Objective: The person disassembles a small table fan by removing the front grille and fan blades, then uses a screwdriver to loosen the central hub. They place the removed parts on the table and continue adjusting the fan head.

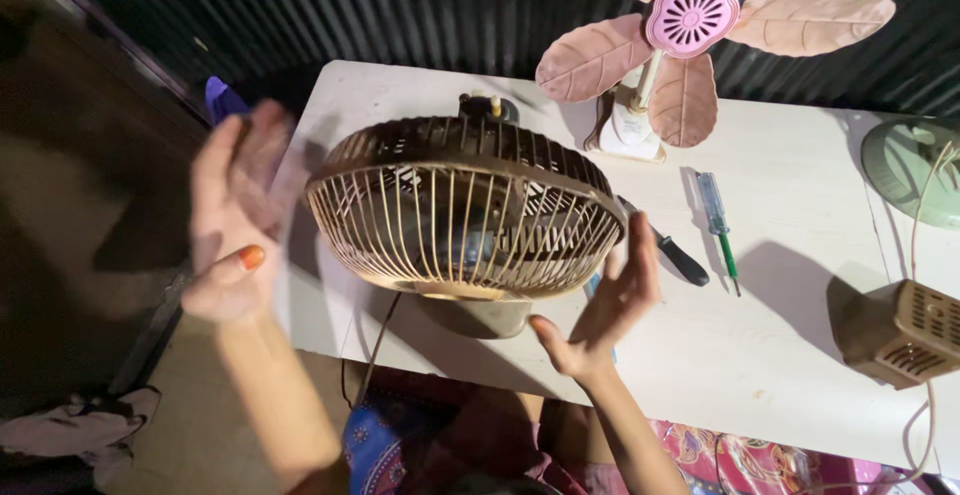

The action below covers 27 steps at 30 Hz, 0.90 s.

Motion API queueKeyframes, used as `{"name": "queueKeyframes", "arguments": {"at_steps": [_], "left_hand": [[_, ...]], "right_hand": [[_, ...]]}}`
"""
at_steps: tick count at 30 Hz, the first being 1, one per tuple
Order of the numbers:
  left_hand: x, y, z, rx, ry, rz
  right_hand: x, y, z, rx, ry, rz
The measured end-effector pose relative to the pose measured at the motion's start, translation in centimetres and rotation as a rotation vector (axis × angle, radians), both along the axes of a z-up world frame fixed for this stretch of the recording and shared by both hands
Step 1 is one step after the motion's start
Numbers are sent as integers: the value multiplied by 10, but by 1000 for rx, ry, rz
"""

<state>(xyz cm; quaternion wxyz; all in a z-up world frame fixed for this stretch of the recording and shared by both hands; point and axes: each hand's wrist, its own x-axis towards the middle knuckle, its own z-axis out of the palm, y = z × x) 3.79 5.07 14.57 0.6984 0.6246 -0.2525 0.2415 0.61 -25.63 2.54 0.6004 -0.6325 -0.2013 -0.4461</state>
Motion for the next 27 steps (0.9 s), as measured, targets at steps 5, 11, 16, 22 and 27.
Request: {"name": "queueKeyframes", "arguments": {"at_steps": [5,11,16,22,27], "left_hand": [[-43,-58,92,827,-398,195],[4,-139,120,1176,-434,-161],[33,-143,117,1299,-511,-107],[36,-128,140,1315,-244,-303],[37,-132,148,1317,-257,-283]], "right_hand": [[-23,3,38,-122,-51,-324],[-16,9,63,-364,-48,-402],[-14,9,65,-442,-83,-433],[-12,10,67,-383,-51,-411],[-10,9,59,-360,-70,-439]]}}
